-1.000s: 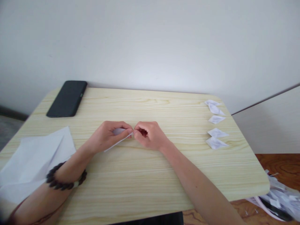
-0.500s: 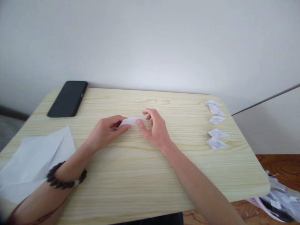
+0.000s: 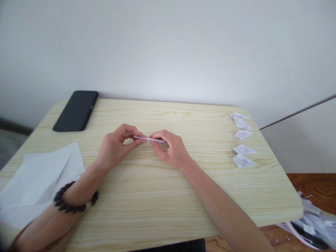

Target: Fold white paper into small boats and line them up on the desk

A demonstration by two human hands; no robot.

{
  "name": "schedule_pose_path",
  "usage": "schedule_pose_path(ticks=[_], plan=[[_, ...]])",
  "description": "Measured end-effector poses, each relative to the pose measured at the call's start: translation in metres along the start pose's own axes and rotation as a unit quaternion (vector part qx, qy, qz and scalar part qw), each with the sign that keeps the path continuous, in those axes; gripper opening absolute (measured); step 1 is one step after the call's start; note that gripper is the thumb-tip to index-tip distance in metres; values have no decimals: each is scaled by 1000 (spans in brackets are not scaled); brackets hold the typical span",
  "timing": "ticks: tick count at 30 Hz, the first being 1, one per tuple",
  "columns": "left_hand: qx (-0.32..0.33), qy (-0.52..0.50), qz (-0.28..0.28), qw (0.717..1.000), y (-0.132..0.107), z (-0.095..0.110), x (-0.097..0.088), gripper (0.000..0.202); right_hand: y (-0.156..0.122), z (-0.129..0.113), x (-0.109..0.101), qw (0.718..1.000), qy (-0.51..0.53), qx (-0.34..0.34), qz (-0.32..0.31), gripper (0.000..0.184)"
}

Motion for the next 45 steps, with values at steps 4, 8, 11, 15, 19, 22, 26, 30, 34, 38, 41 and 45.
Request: schedule_pose_path(ticks=[4,8,11,15,19,22,26,30,34,38,41,45], plan=[[11,-19,43,999,-1,2,-4,24,-1,0,0,1000,-1,-1,-5,11],[24,14,44,999,-1,4,-6,19,-1,-1,1,1000,-8,-9,-11,12],[35,42,42,998,-2,8,-7,12,0,-2,2,1000,-10,-17,-9,8],[31,68,43,996,-2,11,-8,9,0,-4,1,999,-31,-31,1,7],[14,105,41,993,-2,13,-9,10,0,-4,0,999,-36,-36,12,10],[15,127,56,990,-3,14,-11,12,-1,-4,-2,998,-30,-40,25,10],[40,128,69,989,-4,16,-12,10,-1,-4,-1,998,-41,-51,26,9],[47,149,63,986,-4,17,-11,9,-2,-4,-1,996,-44,-69,24,9],[63,167,53,983,-4,14,-11,11,-2,-3,-2,995,-46,-82,26,10],[91,207,20,974,-3,11,-9,14,-2,-5,-2,992,-75,-102,21,12],[97,223,15,970,-3,9,-8,16,-2,-5,-2,990,-86,-109,31,12],[75,251,5,965,-3,5,-8,20,-2,-4,0,991,-94,-92,34,12]])
Point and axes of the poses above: each hand's wrist, its own y-axis towards the middle knuckle, its own x-axis out of the palm, z = x × y, the point moved 4 cm from there along y, towards the middle knuckle, and after that the axes turned 14 degrees about y, right-handed, at the moved point
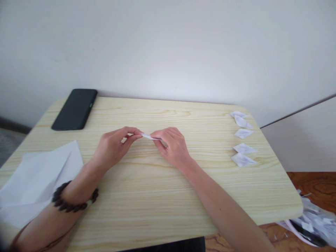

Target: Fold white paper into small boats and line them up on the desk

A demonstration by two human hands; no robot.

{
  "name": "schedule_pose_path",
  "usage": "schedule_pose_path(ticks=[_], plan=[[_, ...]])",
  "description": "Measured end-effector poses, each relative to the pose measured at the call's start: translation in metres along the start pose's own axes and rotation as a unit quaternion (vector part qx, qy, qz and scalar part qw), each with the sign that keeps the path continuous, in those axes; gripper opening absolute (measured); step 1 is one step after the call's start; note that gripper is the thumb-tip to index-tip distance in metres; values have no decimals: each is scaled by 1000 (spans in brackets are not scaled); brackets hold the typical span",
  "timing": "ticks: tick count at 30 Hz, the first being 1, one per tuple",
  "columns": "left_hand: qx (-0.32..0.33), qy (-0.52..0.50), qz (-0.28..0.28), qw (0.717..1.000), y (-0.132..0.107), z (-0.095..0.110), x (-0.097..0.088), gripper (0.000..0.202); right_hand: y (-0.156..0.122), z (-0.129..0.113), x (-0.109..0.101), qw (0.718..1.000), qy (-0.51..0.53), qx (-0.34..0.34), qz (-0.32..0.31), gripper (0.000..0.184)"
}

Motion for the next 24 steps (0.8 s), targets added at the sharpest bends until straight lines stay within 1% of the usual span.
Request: schedule_pose_path(ticks=[2,4,7,10,14,16,19,22,24], plan=[[-6,6,-9,1000,0,-1,1,22,0,0,0,1000,-8,2,-1,11],[-5,-12,-10,1000,1,0,0,20,0,0,0,1000,-16,-2,-1,10],[4,-67,10,998,3,2,-3,16,0,0,0,1000,-19,-12,2,10],[-6,-99,35,994,3,5,-6,13,0,1,0,1000,-12,1,8,10],[-55,-101,67,991,2,6,-9,9,-1,2,0,999,-7,38,18,8],[-63,-96,90,989,0,8,-10,12,0,2,0,999,-6,51,18,7],[-62,-62,113,990,-1,10,-12,11,0,1,1,997,-3,69,16,7],[-56,-36,105,992,-1,10,-11,10,0,3,0,995,0,95,24,8],[-52,-52,88,993,-1,8,-9,13,-1,5,-1,993,5,112,33,11]])
Point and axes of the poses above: each hand's wrist, its own y-axis towards the middle knuckle, its own x-axis out of the palm, z = x × y, the point moved 4 cm from there along y, towards the middle knuckle, and after that the axes turned 14 degrees about y, right-handed, at the moved point
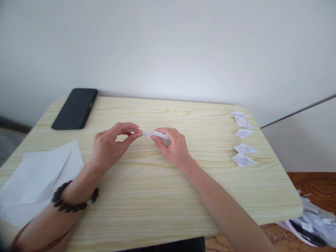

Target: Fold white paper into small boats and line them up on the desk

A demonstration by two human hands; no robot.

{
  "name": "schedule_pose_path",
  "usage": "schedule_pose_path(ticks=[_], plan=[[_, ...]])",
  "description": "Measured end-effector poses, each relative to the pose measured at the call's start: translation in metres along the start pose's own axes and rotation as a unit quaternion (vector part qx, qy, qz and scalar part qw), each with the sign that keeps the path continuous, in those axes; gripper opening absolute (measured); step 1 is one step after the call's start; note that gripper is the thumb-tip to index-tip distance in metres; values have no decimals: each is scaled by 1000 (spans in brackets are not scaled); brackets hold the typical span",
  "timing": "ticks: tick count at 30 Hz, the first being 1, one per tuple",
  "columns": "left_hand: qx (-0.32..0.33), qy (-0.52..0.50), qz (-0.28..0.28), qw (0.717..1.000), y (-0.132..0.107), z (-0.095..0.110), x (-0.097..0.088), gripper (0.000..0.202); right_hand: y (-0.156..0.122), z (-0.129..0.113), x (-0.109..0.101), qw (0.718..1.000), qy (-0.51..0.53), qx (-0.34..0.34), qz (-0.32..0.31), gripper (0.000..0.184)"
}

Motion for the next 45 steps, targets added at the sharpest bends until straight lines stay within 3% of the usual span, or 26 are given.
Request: schedule_pose_path(ticks=[9,16,19,27,32,35,38,41,45], plan=[[-83,-108,-129,982,4,-14,13,24,0,2,-2,1000,6,2,4,11],[-145,-187,-114,965,3,-12,13,22,0,1,-1,1000,16,12,-5,12],[-126,-152,-107,974,3,-11,10,16,0,2,-1,999,21,33,-5,15],[3,-46,-65,997,0,-9,5,9,1,6,-4,993,62,104,15,17],[-15,-72,-70,995,1,-7,4,9,1,8,-5,989,81,125,21,18],[-99,-196,-103,970,3,-11,8,19,2,7,-5,991,76,105,19,17],[-194,-308,-173,915,4,-17,14,27,2,5,-5,995,71,65,8,14],[-221,-339,-253,879,2,-20,18,28,2,3,-5,997,69,31,-13,11],[-219,-350,-298,861,2,-21,17,27,2,2,-4,998,63,14,-24,9]])
Point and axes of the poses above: each hand's wrist, its own y-axis towards the middle knuckle, its own x-axis out of the palm, z = x × y, the point moved 4 cm from there along y, towards the middle knuckle, and after that the axes turned 14 degrees about y, right-handed, at the moved point
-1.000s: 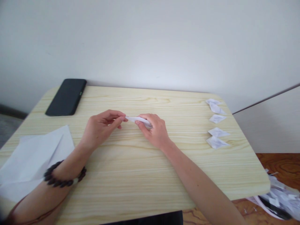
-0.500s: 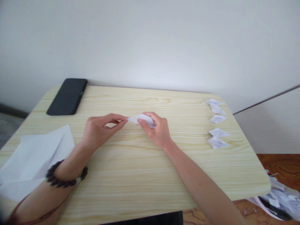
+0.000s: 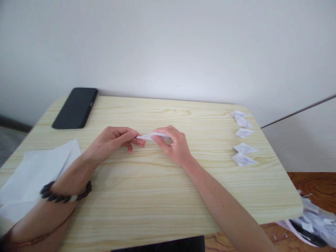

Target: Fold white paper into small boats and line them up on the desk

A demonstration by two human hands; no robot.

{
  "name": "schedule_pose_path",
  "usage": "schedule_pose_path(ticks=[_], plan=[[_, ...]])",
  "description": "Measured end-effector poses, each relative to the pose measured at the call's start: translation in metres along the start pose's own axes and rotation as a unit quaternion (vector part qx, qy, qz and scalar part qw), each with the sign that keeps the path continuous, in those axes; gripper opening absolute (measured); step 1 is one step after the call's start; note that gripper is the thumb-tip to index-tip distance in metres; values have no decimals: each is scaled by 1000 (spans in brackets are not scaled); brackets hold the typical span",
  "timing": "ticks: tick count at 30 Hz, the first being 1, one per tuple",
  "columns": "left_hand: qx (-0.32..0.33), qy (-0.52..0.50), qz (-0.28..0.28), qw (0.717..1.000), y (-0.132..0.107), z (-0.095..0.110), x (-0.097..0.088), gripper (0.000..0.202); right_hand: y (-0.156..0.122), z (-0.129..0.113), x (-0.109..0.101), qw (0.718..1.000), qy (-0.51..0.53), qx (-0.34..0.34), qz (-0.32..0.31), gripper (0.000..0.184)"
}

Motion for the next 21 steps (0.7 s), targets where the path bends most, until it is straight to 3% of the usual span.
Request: schedule_pose_path(ticks=[12,18,21], plan=[[-9,124,23,992,-1,4,4,24,0,-2,0,999,-43,-3,22,8],[79,307,105,943,-2,6,4,25,-1,2,1,998,-50,22,29,12],[103,335,124,928,-2,6,4,25,-1,6,1,997,-47,42,35,16]])
Point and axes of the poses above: each hand's wrist, its own y-axis towards the middle knuckle, its own x-axis out of the palm, z = x × y, the point moved 4 cm from there along y, towards the middle knuckle, and after that the axes turned 14 degrees about y, right-handed, at the moved point
